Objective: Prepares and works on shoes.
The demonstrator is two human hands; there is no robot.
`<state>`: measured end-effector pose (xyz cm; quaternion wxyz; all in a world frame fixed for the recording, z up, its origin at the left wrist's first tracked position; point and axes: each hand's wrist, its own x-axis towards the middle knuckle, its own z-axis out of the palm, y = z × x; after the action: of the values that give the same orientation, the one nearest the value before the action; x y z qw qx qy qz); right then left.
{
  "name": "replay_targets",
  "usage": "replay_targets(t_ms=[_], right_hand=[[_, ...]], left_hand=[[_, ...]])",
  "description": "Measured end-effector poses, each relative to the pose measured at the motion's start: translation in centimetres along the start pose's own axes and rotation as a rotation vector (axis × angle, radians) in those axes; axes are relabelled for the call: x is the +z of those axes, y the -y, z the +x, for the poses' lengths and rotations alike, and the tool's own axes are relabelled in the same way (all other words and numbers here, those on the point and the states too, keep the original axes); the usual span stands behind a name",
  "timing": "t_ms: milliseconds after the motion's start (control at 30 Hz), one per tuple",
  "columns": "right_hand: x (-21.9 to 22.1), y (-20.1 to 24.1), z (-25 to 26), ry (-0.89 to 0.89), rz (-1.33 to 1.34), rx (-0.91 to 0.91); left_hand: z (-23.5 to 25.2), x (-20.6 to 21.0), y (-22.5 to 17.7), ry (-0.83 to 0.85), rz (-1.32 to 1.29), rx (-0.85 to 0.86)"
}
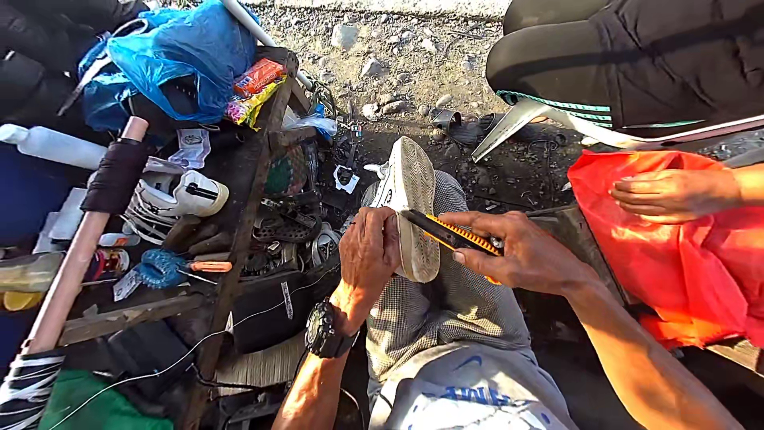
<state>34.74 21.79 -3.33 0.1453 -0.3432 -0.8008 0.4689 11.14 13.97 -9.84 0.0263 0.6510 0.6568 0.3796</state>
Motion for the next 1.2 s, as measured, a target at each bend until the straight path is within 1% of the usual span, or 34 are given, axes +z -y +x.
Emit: replay_targets(t_ms=[133, 233, 267, 333, 433, 500, 533, 600, 633, 700, 733, 800, 833, 867, 900, 967, 1033, 1067, 1133, 1200], right_hand=[[-1.2, 1.3, 1.6, 0.095, -0.155, 0.065], [-2.5, 1.8, 2.8, 0.216, -0.188, 0.098], [-3.1, 1.5, 2.9, 0.257, -0.154, 0.09], [-4.8, 0.2, 2.3, 0.357, 0.001, 0.02], [-6.3, -1.6, -0.3, 0.434, 0.225, -0.081], [-5.5, -2.3, -2.3, 0.491, 0.34, -0.089], [-4.4, -2.5, -3.1, 0.524, 0.378, -0.086], [-1.2, -3.2, -4.6, 0.579, 0.36, -0.081], [0.4, -3.4, -5.2, 0.583, 0.28, -0.054], [2.6, -3.9, -6.0, 0.523, 0.068, 0.086], [3.4, -4.1, -6.1, 0.425, 0.023, 0.141], [4.4, -4.2, -6.0, 0.126, 0.068, 0.183], [4.8, -4.2, -5.8, -0.023, 0.12, 0.167], [5.1, -4.0, -5.5, -0.139, 0.172, 0.142], [5.3, -3.8, -5.1, -0.222, 0.223, 0.12], [5.6, -3.4, -4.6, -0.325, 0.295, 0.098], [5.7, -3.0, -4.5, -0.387, 0.383, 0.106], [5.6, -3.0, -4.6, -0.424, 0.416, 0.14], [5.5, -3.6, -4.6, -0.482, 0.506, 0.249], [5.6, -4.4, -4.7, -0.483, 0.646, 0.347]], left_hand=[[0.1, 0.0, 0.1, 0.006, 0.01, 0.027], [0.2, 0.0, 0.4, 0.004, 0.031, 0.048], [0.3, 0.0, 0.7, -0.004, 0.043, 0.043], [0.6, -0.5, 1.6, -0.044, 0.047, -0.006], [1.0, -2.5, 3.6, -0.095, -0.025, -0.145], [0.7, -3.4, 5.0, -0.09, -0.098, -0.227], [0.5, -3.7, 5.8, -0.069, -0.083, -0.279], [-0.1, -4.4, 7.1, 0.065, 0.041, -0.411], [-0.3, -4.5, 7.5, 0.126, 0.066, -0.459], [-1.3, -4.1, 7.5, 0.173, 0.017, -0.518], [-2.0, -4.0, 6.9, 0.191, -0.045, -0.533], [-3.1, -3.6, 5.2, 0.282, -0.245, -0.577], [-3.6, -3.5, 4.1, 0.334, -0.379, -0.589], [-4.0, -3.3, 2.9, 0.367, -0.496, -0.561], [-4.3, -3.2, 1.6, 0.37, -0.564, -0.488], [-4.2, -3.3, -1.1, 0.355, -0.667, -0.288], [-4.0, -3.1, -3.7, 0.416, -0.798, -0.092], [-4.0, -2.6, -4.9, 0.447, -0.858, -0.026], [-4.5, -1.0, -6.4, 0.465, -0.864, 0.048], [-5.0, 0.3, -6.7, 0.449, -0.815, 0.092]])
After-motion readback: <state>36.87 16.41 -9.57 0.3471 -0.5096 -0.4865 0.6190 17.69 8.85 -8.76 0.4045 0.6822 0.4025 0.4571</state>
